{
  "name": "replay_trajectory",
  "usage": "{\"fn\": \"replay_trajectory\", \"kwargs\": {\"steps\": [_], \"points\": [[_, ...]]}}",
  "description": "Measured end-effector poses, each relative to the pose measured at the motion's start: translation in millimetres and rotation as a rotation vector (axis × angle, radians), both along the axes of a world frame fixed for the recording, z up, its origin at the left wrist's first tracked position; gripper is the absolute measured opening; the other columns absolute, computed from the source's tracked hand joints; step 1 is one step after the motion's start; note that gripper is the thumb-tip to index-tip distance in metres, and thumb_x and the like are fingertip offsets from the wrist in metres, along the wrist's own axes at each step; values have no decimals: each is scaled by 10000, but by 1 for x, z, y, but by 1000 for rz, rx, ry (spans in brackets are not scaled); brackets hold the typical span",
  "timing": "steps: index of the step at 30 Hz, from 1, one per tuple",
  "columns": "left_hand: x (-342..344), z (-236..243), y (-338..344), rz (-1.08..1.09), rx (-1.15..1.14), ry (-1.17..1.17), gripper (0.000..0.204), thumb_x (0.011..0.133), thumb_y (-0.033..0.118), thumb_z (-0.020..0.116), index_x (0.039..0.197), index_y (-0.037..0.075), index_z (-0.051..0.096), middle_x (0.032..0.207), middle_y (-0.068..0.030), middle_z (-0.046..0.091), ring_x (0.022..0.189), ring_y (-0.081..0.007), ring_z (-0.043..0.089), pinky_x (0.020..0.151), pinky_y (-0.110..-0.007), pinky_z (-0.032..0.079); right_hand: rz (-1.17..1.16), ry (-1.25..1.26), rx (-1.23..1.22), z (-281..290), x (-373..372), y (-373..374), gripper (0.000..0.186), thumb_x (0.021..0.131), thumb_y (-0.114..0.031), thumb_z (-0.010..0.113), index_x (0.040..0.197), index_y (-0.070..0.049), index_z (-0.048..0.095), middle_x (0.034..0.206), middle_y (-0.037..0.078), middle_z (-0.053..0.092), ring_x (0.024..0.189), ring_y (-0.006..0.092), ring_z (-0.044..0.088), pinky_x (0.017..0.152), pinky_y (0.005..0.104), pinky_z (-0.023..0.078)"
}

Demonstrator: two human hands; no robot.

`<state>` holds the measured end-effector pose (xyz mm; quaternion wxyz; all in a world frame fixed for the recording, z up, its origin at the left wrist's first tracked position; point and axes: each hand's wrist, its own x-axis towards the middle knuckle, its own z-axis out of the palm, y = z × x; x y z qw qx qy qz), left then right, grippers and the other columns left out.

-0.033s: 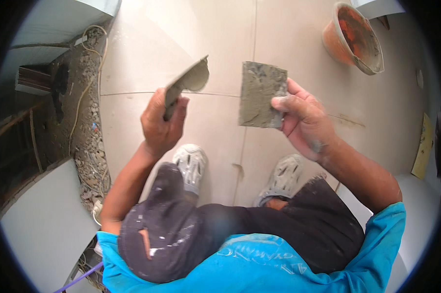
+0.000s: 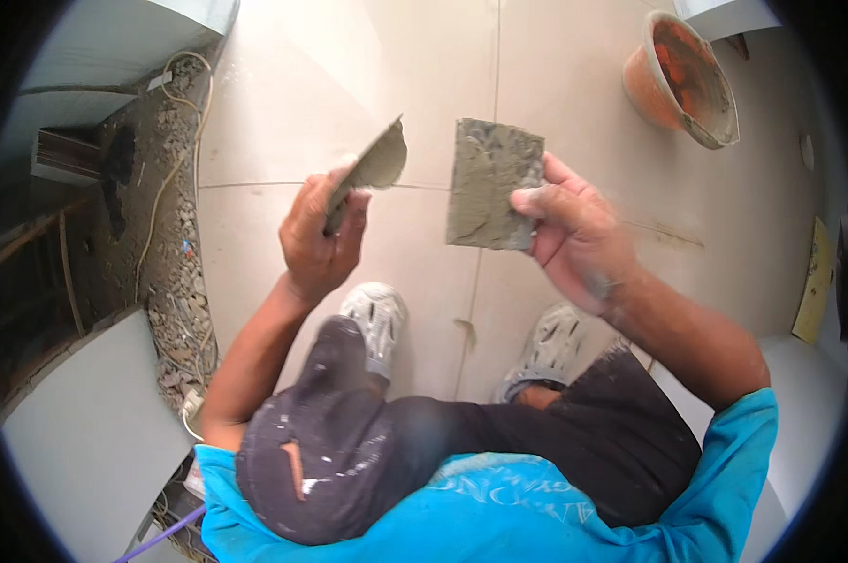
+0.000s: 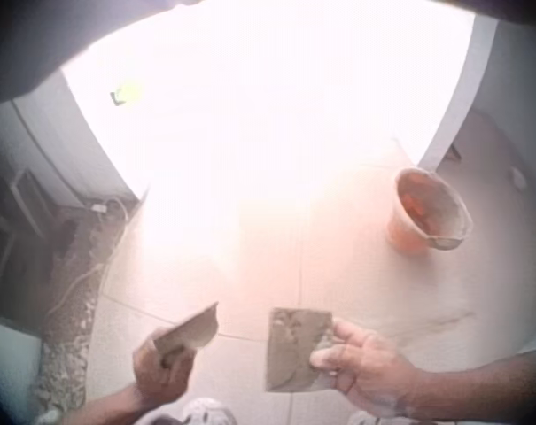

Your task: The person kneels on a tiled floor and uses a small trowel to apply grout into the gaps between tiles. They then use a cloth to wipe away excess grout from the tile surfaces, repeating the process across the visible area.

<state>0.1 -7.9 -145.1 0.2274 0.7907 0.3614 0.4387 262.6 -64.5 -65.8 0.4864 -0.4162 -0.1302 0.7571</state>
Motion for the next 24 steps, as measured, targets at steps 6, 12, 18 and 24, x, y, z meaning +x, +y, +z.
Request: {"fn": "replay_trajectory", "kwargs": {"steps": [6,12,18,24], "points": [[-4,-28,45,-156,231,-142,491,818,-53,669,1289,0,540,982,-161,658,752,-231,637,628,-323,547,-231,21,60,7,-68,19,491,892,-64,603,1346,-3,427,1191,95,604,1080,173,596,971,366,488],[13,-45,67,-295,307,-143,437,746,-40,712,1172,10,634,891,-102,644,703,-197,618,557,-297,513,-431,-34,22,-2,-83,9,479,894,-49,592,1337,10,419,1180,110,609,1067,170,602,967,349,485],[44,-64,69,-484,268,-54,455,721,-47,714,1160,63,670,806,-56,618,616,-155,569,513,-285,452,-672,-13,-44,0,-72,-27,489,888,-28,585,1344,6,414,1168,95,618,1073,169,602,961,340,477],[49,-103,47,-436,-107,44,383,832,-47,677,1203,44,650,796,-40,573,602,-117,508,530,-245,423,-822,-196,-27,-38,-2,-96,513,876,-64,620,1350,-16,428,1188,80,620,1087,172,599,903,348,505]]}}
